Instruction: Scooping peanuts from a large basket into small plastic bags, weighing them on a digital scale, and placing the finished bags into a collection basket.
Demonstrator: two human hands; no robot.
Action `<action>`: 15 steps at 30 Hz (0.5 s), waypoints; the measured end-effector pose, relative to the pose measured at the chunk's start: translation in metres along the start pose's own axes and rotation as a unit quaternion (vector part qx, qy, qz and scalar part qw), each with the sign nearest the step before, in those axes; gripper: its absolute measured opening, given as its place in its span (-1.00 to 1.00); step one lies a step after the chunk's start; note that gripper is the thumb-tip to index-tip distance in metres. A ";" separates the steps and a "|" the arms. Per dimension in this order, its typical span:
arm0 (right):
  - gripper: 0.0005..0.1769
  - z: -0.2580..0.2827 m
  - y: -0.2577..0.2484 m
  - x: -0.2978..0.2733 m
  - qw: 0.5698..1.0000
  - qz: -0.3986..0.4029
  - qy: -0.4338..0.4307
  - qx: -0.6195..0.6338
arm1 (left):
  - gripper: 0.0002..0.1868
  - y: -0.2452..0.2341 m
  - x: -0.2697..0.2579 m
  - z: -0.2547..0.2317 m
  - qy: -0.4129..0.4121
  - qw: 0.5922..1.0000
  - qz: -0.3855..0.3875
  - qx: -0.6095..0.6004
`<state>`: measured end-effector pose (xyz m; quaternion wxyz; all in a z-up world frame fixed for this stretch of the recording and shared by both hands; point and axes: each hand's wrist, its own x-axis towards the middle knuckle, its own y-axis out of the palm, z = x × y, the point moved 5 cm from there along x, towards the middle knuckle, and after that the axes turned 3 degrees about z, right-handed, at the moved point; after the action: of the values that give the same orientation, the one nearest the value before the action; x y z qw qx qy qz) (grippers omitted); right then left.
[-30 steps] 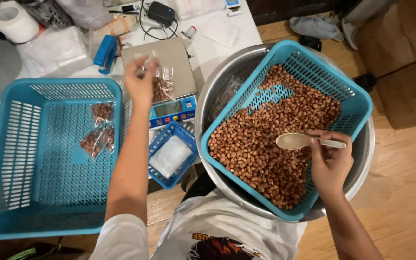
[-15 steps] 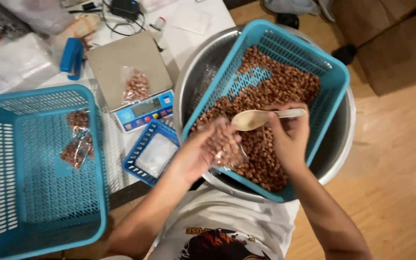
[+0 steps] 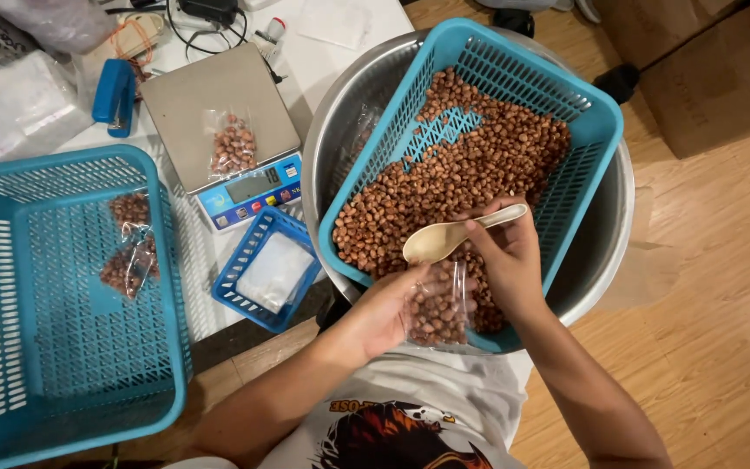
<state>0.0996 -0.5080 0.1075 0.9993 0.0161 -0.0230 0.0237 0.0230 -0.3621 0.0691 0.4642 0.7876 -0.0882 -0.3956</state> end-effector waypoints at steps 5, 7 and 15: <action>-0.73 0.001 -0.001 -0.002 1.000 -0.005 0.021 0.012 | -0.71 0.037 -0.028 -0.018 0.005 0.999 0.013 0.042; -0.73 0.003 -0.001 -0.003 1.000 -0.007 0.023 0.015 | -0.72 0.033 -0.024 -0.016 0.008 0.998 0.020 0.059; -0.73 0.000 -0.001 -0.002 0.998 -0.023 0.048 0.021 | -0.62 0.037 -0.044 -0.026 -0.066 0.978 0.033 0.195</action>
<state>0.0977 -0.5089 0.1071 0.9990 0.0367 0.0264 0.0017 0.0197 -0.3432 0.1292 0.3071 0.8322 -0.2198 -0.4060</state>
